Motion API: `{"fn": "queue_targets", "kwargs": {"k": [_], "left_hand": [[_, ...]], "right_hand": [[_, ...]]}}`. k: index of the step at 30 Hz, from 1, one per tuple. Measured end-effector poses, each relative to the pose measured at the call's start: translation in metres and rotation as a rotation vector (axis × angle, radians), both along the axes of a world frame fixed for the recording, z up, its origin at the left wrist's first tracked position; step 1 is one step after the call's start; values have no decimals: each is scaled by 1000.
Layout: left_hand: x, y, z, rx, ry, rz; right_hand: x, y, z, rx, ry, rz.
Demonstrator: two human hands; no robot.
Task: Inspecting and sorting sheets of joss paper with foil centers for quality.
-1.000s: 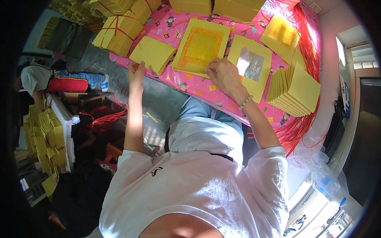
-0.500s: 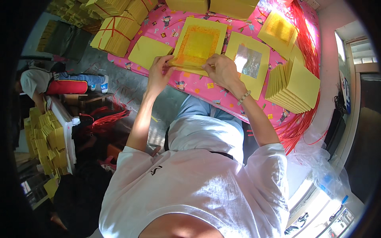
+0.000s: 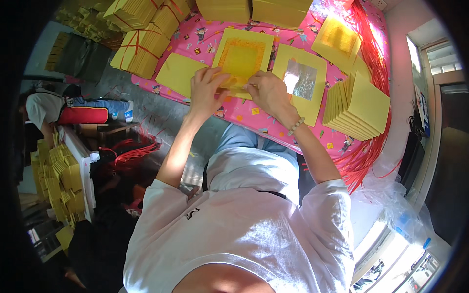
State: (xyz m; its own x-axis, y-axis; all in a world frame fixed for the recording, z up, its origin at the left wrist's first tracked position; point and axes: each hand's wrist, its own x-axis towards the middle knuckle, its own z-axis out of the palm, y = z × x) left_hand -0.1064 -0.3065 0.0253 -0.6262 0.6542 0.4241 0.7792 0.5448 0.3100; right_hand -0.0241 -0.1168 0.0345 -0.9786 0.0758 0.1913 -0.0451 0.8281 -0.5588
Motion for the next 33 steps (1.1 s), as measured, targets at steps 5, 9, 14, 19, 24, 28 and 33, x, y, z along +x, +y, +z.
{"fn": "queue_targets", "kwargs": {"k": [5, 9, 14, 19, 24, 28, 33], "left_hand": [[-13, 16, -10, 22, -23, -113], [-20, 14, 1, 138, -75, -82], [-27, 2, 3, 585, -501, -75], [-23, -6, 1, 830, -979, -345], [-22, -2, -25, 848, -1201, -352], [-23, 10, -34, 853, -1175, -328], [-15, 25, -18, 780, -827, -165]], "right_hand": [[2, 4, 7, -41, 161, -46], [4, 6, 22, -412, 263, -213], [-5, 17, 7, -750, 149, -209], [-9, 19, -2, -755, 228, -70], [-16, 6, -4, -771, 122, 116], [-15, 1, -4, -834, 58, 83], [-4, -2, -1, -1000, 142, 47]]}}
